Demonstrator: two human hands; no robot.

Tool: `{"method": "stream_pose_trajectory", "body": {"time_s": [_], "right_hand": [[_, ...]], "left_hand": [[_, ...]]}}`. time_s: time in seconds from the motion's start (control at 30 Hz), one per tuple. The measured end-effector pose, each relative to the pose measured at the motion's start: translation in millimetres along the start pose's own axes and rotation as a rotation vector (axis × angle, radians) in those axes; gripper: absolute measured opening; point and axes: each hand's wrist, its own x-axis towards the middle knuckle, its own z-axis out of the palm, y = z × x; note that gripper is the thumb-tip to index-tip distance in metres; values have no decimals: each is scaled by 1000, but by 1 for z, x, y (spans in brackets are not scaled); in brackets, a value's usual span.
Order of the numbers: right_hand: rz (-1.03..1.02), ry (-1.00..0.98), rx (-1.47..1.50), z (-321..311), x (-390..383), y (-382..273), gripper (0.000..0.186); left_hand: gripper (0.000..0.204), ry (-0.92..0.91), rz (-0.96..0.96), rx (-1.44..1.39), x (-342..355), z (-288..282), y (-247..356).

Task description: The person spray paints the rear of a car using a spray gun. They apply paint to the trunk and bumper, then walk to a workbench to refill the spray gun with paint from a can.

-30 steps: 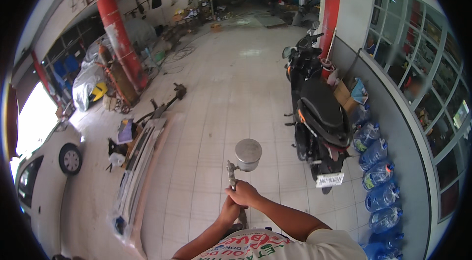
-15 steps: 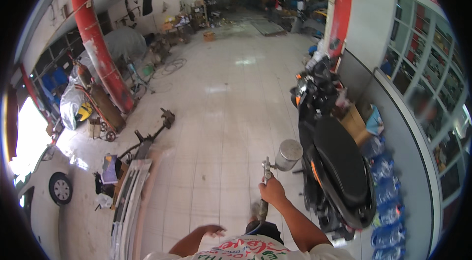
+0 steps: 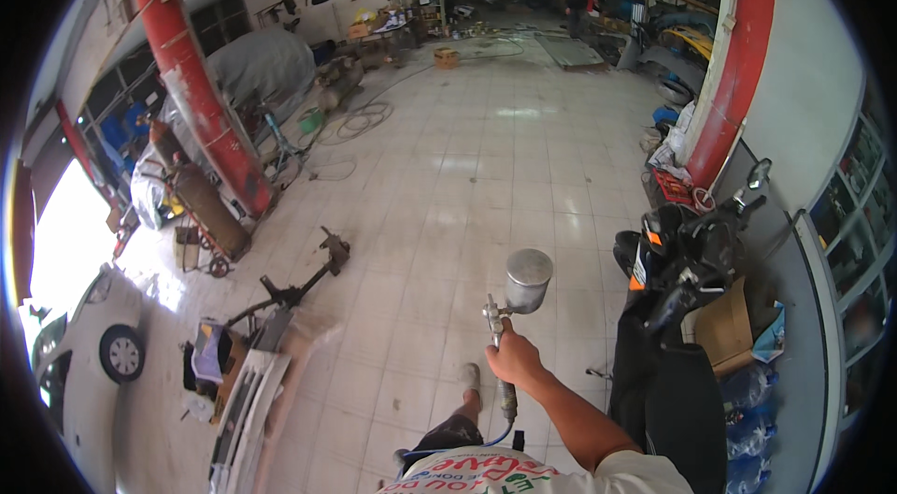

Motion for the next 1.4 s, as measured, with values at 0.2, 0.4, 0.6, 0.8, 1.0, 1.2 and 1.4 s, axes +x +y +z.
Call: {"method": "stream_pose_trajectory", "body": {"time_s": [0.2,0.4,0.6,0.8,1.0,1.2,1.4], "right_hand": [[18,-15,-86,-95,218,-18,57],[111,35,-29,-208,388,-9,55],[182,63,9,-265,621,60,64],[154,55,-42,-370,866,89,59],[41,52,-141,-455,1114,84,52],[-36,-14,-219,-482,1372,75,54],[36,-64,-245,-535,1580,52,56]], "left_hand": [[48,7,360,584,153,-108,325],[39,221,1263,1318,313,-283,733],[38,250,1128,584,404,-318,1073],[36,-103,979,130,380,-302,1249],[35,-106,684,-308,380,-372,1409],[37,-209,848,-346,508,-470,1663],[48,-827,1012,-12,498,-560,1996]]}}
